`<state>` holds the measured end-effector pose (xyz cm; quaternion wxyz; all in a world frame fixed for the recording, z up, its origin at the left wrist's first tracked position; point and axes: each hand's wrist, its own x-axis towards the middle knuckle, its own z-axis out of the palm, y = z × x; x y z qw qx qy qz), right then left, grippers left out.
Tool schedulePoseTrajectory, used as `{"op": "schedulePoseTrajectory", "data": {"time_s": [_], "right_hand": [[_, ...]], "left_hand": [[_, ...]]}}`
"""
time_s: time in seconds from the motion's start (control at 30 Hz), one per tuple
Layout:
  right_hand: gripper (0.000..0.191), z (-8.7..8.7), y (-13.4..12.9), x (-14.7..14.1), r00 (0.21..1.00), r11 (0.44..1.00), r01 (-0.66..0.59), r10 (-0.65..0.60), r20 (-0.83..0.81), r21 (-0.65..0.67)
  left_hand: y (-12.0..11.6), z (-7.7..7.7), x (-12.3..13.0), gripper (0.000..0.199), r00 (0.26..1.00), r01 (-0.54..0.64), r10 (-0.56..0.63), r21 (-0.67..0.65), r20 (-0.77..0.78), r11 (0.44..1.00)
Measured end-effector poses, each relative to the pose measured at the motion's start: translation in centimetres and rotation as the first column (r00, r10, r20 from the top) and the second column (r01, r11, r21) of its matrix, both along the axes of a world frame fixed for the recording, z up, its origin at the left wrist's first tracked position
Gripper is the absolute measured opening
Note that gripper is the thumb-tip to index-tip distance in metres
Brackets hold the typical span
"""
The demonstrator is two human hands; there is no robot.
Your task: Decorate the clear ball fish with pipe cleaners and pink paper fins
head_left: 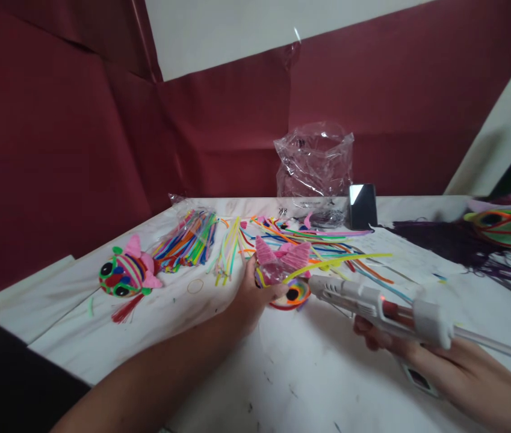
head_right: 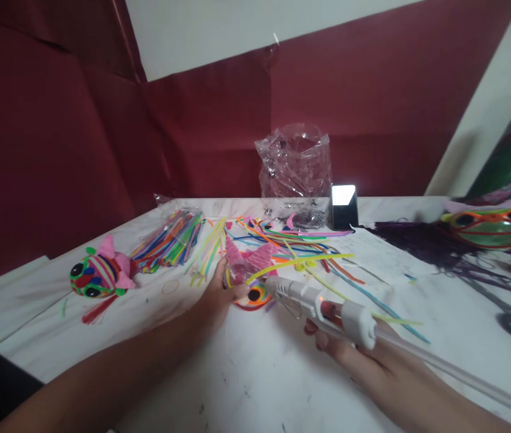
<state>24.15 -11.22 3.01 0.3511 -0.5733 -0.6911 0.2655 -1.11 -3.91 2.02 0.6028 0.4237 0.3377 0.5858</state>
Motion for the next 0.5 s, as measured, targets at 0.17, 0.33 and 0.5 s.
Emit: {"op": "schedulePoseTrajectory", "data": {"time_s": [0.17, 0.33, 0.5], "right_hand": [[0.04, 0.62, -0.27, -0.23, 0.998, 1.0, -0.006, 0.006, 0.056, 0.013], [0.052, 0.43, -0.06, 0.13, 0.991, 1.0, -0.021, 0.023, 0.135, -0.014], [0.054, 0.7, -0.43, 0.19, 0.976, 0.996, -0.045, 0.027, 0.216, 0.077]], "left_hand": [[-0.25, 0.42, 0.34, 0.089, 1.0, 0.003, -0.003, 0.001, 0.011, 1.0], [-0.23, 0.39, 0.34, 0.086, 1.0, 0.021, -0.021, 0.006, 0.002, 1.0], [-0.16, 0.24, 0.29, 0.087, 0.999, 0.037, -0.037, 0.018, -0.009, 0.999]]}}
